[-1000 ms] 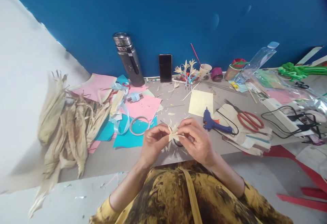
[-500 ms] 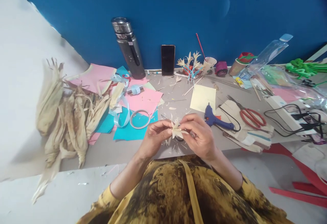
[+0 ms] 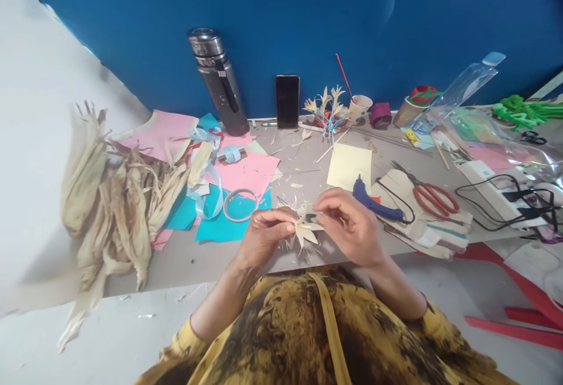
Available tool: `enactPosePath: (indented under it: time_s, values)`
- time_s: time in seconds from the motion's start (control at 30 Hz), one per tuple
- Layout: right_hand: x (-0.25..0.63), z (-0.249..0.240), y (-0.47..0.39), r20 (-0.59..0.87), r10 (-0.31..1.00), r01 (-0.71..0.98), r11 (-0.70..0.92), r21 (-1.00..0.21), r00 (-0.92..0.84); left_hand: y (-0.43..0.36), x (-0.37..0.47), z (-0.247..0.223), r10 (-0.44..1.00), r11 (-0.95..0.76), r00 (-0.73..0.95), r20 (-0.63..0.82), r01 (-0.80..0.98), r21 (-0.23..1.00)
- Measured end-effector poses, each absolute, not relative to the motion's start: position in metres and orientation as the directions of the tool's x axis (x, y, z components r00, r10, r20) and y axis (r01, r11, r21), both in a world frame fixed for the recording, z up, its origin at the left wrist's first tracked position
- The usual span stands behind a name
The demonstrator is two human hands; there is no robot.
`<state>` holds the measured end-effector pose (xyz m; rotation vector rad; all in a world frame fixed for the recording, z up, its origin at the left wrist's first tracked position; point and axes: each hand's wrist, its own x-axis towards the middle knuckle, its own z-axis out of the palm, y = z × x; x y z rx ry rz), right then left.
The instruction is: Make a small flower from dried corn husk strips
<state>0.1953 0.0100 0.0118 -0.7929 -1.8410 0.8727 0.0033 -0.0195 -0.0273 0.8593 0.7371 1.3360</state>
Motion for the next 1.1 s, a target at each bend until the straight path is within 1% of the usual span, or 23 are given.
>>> enactPosePath:
  time_s: [0.07, 0.13, 0.2, 0.27, 0.37, 0.5, 0.6, 0.87, 1.1]
  values:
    - [0.198, 0.019, 0.014, 0.31, 0.845, 0.086, 0.381, -0.92, -0.436, -0.019, 0.001, -0.029, 0.989, 0.002, 0.132, 0.07, -0.482, 0.876]
    - [0.2, 0.025, 0.017, 0.211, 0.817, 0.045, 0.277, -0.96, -0.537, -0.019, -0.001, -0.029, 0.982, -0.013, 0.162, 0.097, -0.451, 0.892]
    - [0.199, 0.029, 0.019, 0.164, 0.785, 0.05, 0.241, -0.969, -0.597, -0.02, -0.002, -0.028, 0.977, -0.018, 0.184, 0.105, -0.419, 0.908]
    - [0.198, 0.03, 0.018, 0.139, 0.783, 0.079, 0.234, -0.969, -0.606, -0.02, -0.002, -0.026, 0.976, -0.008, 0.196, 0.093, -0.396, 0.918]
    - [0.195, 0.026, 0.014, 0.16, 0.804, 0.072, 0.243, -0.967, -0.573, -0.02, -0.001, -0.024, 0.978, 0.01, 0.197, 0.074, -0.394, 0.919]
    - [0.192, 0.017, 0.011, 0.221, 0.826, -0.015, 0.25, -0.968, -0.518, -0.02, -0.001, -0.022, 0.977, 0.006, 0.199, 0.081, -0.401, 0.916]
    - [0.19, 0.016, 0.01, 0.238, 0.832, -0.042, 0.252, -0.967, -0.502, -0.019, 0.0, -0.021, 0.976, 0.011, 0.202, 0.076, -0.401, 0.916]
    - [0.189, 0.013, 0.01, 0.214, 0.833, -0.041, 0.225, -0.974, -0.51, -0.019, 0.002, -0.026, 0.984, 0.085, 0.181, -0.006, -0.434, 0.897]
    - [0.185, 0.012, 0.01, 0.176, 0.836, -0.084, 0.155, -0.984, -0.519, -0.02, 0.004, -0.027, 0.985, 0.143, 0.158, -0.069, -0.526, 0.838]
